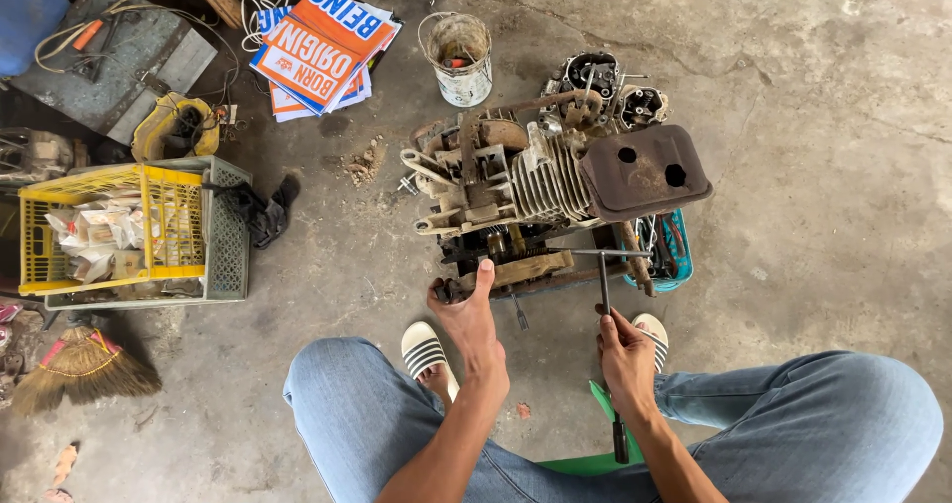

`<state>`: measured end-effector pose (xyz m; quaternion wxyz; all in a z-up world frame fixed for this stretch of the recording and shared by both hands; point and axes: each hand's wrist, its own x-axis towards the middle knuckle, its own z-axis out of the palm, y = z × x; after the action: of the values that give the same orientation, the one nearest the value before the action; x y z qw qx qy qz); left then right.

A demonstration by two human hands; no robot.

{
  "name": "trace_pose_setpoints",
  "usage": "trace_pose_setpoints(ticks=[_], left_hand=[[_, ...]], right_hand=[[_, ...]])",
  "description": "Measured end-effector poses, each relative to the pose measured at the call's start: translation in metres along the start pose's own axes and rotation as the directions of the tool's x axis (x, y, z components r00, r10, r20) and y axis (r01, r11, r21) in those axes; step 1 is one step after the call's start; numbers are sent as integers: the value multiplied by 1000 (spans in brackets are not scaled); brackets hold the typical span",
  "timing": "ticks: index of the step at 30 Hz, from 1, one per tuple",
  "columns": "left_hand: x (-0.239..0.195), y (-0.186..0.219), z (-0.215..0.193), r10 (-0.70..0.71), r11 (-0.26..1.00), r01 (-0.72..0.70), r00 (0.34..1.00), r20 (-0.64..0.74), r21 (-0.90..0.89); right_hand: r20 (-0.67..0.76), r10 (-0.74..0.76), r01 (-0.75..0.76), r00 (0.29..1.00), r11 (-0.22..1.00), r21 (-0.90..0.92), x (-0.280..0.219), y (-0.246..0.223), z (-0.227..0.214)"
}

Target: Disassembling a small engine to inspect and repair internal components using hand tools

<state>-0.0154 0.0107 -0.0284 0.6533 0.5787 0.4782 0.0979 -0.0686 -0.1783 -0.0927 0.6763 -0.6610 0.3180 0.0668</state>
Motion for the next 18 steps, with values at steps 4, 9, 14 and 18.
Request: trace_pose_setpoints(ticks=[4,9,14,18], left_hand=[[4,10,1,-78,997,79,997,4,-16],[1,12,-7,5,998,-3,999,31,-59],[-3,26,-6,-214,977,213,976,40,27],[20,-1,-1,-267,949,273,962,55,-155]], right_hand=[[41,16,-18,999,998,59,3,1,5],[-20,-16,16,1000,1000,-7,6,8,0],[-104,-35,40,994,998,48,8,12,-6],[-175,-63,76,982,995,68,6,10,-2]])
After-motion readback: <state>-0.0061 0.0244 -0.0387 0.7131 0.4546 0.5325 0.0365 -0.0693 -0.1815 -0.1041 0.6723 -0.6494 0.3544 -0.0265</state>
